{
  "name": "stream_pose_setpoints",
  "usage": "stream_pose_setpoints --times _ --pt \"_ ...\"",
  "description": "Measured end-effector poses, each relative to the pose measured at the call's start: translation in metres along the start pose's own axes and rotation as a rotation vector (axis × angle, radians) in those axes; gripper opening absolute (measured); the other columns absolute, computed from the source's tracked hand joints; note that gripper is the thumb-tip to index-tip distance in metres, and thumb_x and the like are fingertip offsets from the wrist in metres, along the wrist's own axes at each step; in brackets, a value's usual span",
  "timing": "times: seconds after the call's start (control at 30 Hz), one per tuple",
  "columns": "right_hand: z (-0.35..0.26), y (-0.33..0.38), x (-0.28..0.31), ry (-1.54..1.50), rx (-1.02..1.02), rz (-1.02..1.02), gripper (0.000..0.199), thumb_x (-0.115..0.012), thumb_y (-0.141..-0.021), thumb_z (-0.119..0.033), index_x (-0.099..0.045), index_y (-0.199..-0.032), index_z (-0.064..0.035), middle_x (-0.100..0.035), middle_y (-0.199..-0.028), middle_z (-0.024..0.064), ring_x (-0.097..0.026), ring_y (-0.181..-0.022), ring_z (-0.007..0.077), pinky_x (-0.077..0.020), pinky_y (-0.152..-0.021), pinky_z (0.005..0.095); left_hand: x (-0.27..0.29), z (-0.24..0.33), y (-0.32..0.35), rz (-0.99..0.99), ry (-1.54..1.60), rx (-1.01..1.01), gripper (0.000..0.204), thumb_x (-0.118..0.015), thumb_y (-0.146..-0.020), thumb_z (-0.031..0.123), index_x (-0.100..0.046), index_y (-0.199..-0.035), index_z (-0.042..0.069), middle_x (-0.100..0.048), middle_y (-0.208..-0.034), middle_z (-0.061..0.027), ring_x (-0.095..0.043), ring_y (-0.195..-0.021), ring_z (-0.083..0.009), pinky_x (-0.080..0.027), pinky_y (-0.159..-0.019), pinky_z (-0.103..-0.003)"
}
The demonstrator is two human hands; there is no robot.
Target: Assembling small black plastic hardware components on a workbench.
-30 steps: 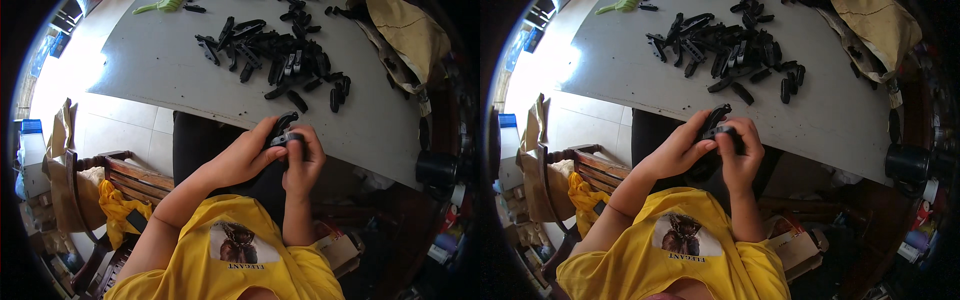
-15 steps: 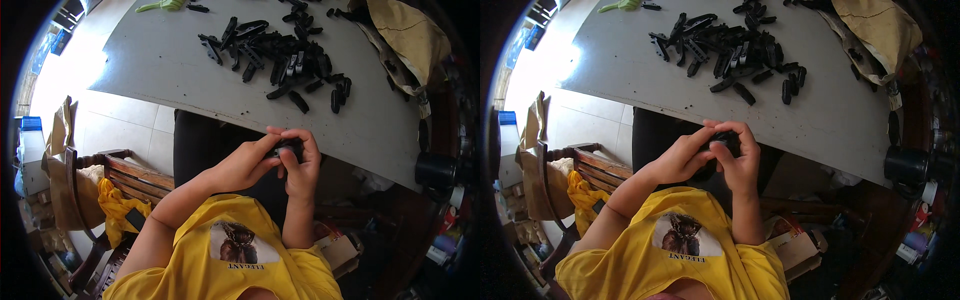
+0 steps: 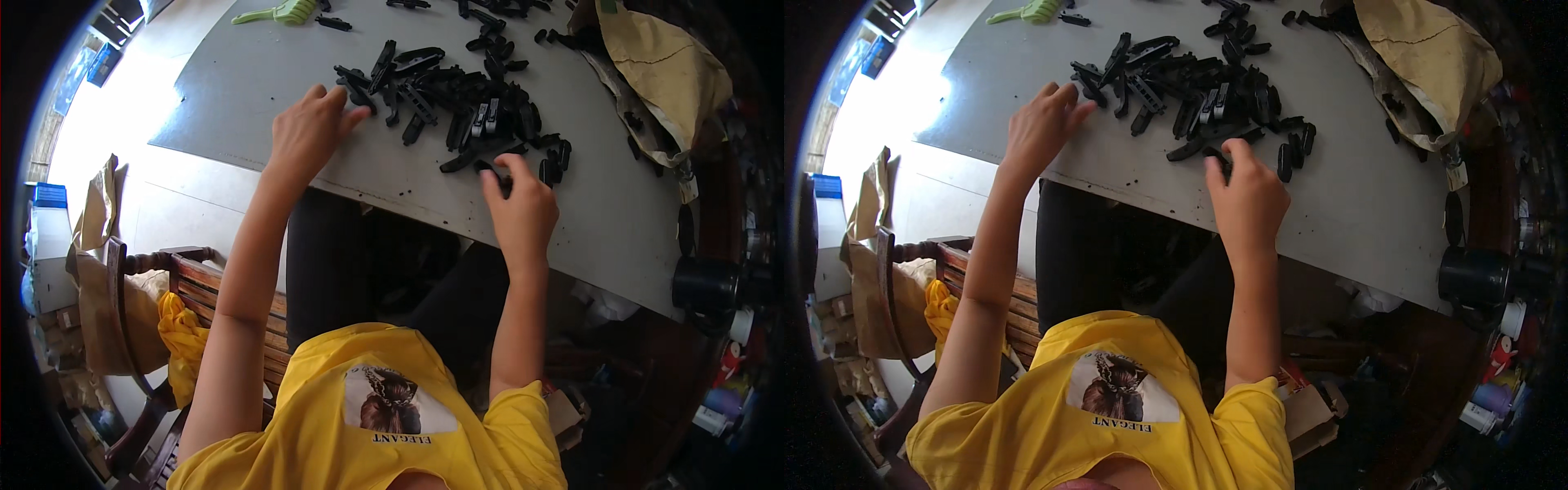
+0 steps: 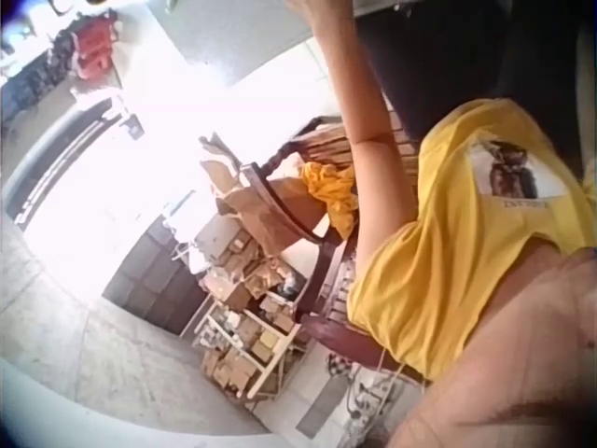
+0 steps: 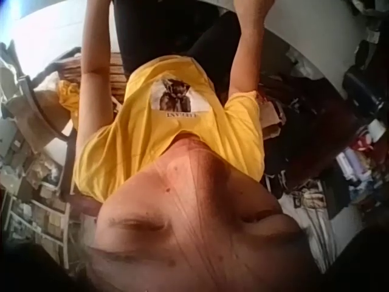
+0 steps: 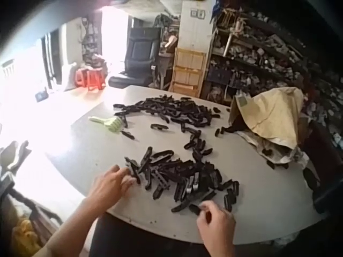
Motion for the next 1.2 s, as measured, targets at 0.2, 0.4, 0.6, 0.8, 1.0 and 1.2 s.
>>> stream_pose_setpoints --times 0.2,0.4,0.6,0.8,1.0,1.2 --pt "0.011 0.0 -0.005 0.142 0.071 -0.111 0.021 -0.07 -0.077 -0.021 -0.061 -0.088 -0.0059 -0.066 -0.074 0.0099 -0.064 -0.069 0.0255 -0.0481 -0.061 0.0335 -0.004 -0.013 0.007 -0.106 -0.052 0.064 0.023 -0.055 -0.089 0.035 -0.054 -0.1 0.015 -0.06 -0.086 -0.0078 -0.062 -0.077 -0.03 -0.048 -0.06 -0.039" --pt "0.025 0.024 -0.004 -0.56 -0.019 -0.019 0.014 -0.063 -0.079 -0.003 -0.055 -0.09 -0.0006 -0.059 -0.069 0.0038 -0.055 -0.062 0.0102 -0.0444 -0.06 0.0236 -0.004 0.003 0.001 -0.091 0.149 -0.036 0.024 -0.058 -0.087 0.032 -0.05 -0.099 0.013 -0.06 -0.089 -0.0101 -0.061 -0.077 -0.0309 -0.047 -0.064 -0.041" --pt "0.025 0.051 -0.001 -1.149 -0.235 -0.137 0.021 -0.059 -0.08 -0.003 -0.058 -0.101 -0.0011 -0.057 -0.075 0.0031 -0.053 -0.065 0.0059 -0.0419 -0.056 0.0189 -0.001 -0.01 0.017 0.033 0.082 -0.045 0.014 -0.046 -0.093 0.015 -0.048 -0.106 0.01 -0.06 -0.082 -0.0111 -0.06 -0.073 -0.031 -0.046 -0.062 -0.038" --pt "-0.016 0.061 -0.013 -1.381 -0.175 -0.367 0.027 -0.056 -0.081 -0.005 -0.054 -0.108 0.0009 -0.058 -0.076 0.0107 -0.051 -0.055 0.0097 -0.0413 -0.044 0.0197 0.015 0.046 0.072 -0.262 1.0 0.154 0.026 -0.04 -0.096 0.022 -0.046 -0.115 0.005 -0.051 -0.071 -0.0048 -0.047 -0.062 -0.0137 -0.038 -0.059 -0.024" --pt "-0.027 0.067 -0.016 -1.428 -0.132 -0.293 0.019 -0.058 -0.085 -0.01 -0.06 -0.102 -0.0027 -0.062 -0.086 0.0034 -0.056 -0.075 0.0061 -0.0439 -0.067 0.0181 0.028 0.082 0.086 -0.482 1.036 -0.059 0.037 -0.055 -0.089 0.014 -0.041 -0.118 -0.004 -0.061 -0.084 -0.0208 -0.059 -0.081 -0.0388 -0.047 -0.069 -0.037" --pt "-0.029 0.068 -0.005 -1.06 0.086 -0.253 0.037 -0.065 -0.086 -0.024 -0.056 -0.111 0.002 -0.061 -0.089 0.0034 -0.052 -0.077 0.0076 -0.0406 -0.072 0.0183 0.022 0.081 0.098 -0.447 1.147 -0.143 0.035 -0.054 -0.088 0.01 -0.041 -0.119 -0.004 -0.06 -0.086 -0.0212 -0.058 -0.08 -0.0391 -0.046 -0.069 -0.037"
Point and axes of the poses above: each hand's wrist, its own y-axis away from the middle knuckle, its own x-axis out of the back of the hand, z = x × y, the point moved 2 cm from there along -y, towards the middle knuckle
